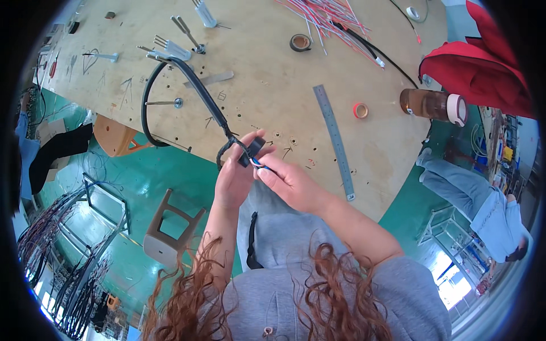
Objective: Wrap electrical tape around a bundle of wires to secure them on an assembly jig.
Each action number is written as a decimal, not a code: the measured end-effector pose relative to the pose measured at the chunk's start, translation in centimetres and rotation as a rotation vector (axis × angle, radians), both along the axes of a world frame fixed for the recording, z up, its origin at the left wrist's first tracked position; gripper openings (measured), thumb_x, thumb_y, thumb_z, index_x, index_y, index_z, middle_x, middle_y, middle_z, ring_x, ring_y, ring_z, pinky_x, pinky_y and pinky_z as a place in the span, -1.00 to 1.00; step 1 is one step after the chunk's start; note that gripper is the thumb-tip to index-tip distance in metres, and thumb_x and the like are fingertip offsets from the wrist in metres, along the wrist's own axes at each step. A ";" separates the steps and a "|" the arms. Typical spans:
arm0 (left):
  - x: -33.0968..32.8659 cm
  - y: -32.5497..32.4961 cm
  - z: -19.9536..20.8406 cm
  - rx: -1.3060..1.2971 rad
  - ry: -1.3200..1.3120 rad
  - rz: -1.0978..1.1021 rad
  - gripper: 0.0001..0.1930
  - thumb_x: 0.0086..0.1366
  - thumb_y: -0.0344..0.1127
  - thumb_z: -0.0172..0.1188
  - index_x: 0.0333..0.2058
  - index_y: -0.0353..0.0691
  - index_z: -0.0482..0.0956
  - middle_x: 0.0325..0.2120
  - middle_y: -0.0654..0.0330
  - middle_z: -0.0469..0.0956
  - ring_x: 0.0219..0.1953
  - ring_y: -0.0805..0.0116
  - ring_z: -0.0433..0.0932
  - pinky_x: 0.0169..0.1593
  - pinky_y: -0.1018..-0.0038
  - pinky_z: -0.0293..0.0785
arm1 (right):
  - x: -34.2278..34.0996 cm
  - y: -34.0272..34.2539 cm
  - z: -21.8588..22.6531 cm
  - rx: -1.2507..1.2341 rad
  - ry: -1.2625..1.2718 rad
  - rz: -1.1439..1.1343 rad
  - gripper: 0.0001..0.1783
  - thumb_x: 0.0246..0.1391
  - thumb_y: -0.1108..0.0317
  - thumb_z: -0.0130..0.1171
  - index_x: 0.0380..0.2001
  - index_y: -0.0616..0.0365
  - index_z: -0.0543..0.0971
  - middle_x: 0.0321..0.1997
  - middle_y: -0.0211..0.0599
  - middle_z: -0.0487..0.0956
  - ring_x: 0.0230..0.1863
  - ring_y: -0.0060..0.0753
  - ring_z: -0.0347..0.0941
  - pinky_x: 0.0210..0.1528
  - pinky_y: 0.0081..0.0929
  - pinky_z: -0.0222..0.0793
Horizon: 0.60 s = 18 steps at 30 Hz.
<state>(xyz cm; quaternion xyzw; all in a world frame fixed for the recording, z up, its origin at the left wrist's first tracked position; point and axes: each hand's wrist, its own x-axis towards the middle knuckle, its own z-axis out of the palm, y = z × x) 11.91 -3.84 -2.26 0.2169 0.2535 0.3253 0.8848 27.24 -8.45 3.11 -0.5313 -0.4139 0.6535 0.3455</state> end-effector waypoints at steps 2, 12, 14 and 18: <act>-0.2 -0.3 -1.0 0.016 -0.012 0.010 -0.28 0.16 0.12 0.00 0.13 -0.30 0.13 0.06 0.02 0.25 0.09 0.09 0.30 0.09 0.23 0.26 | -0.1 0.1 0.3 -0.022 0.034 0.015 -0.78 0.22 0.24 -0.18 -0.25 0.12 0.40 -0.48 -0.59 0.27 -0.50 -0.79 0.10 -0.41 -0.74 0.09; -0.1 3.0 -1.3 0.338 0.037 -0.189 -0.45 -0.09 -0.07 0.18 -0.10 -0.23 0.43 -0.13 0.11 0.28 -0.06 0.29 0.28 0.05 0.36 0.17 | -0.3 0.1 0.6 -0.106 0.126 0.002 -0.79 0.21 0.25 -0.17 -0.27 0.13 0.39 -0.64 -0.69 0.16 -0.64 -0.84 -0.01 -0.58 -0.79 -0.08; -0.3 3.2 -1.4 0.360 0.064 -0.238 -0.50 -0.11 -0.09 0.18 -0.17 -0.23 0.47 -0.15 0.12 0.28 -0.04 0.29 0.27 0.07 0.34 0.15 | -0.2 0.2 0.6 -0.110 0.115 -0.009 -0.79 0.21 0.25 -0.17 -0.27 0.13 0.39 -0.64 -0.69 0.16 -0.64 -0.84 -0.01 -0.57 -0.79 -0.08; -0.9 2.4 -2.5 0.368 0.132 -0.154 -0.63 -0.11 -0.13 0.16 -0.35 -0.26 0.46 -0.20 0.10 0.32 -0.04 0.20 0.29 0.05 0.30 0.18 | -0.3 0.3 0.3 -0.101 0.063 -0.003 -0.78 0.21 0.24 -0.18 -0.28 0.13 0.40 -0.64 -0.69 0.16 -0.62 -0.84 0.00 -0.56 -0.79 -0.06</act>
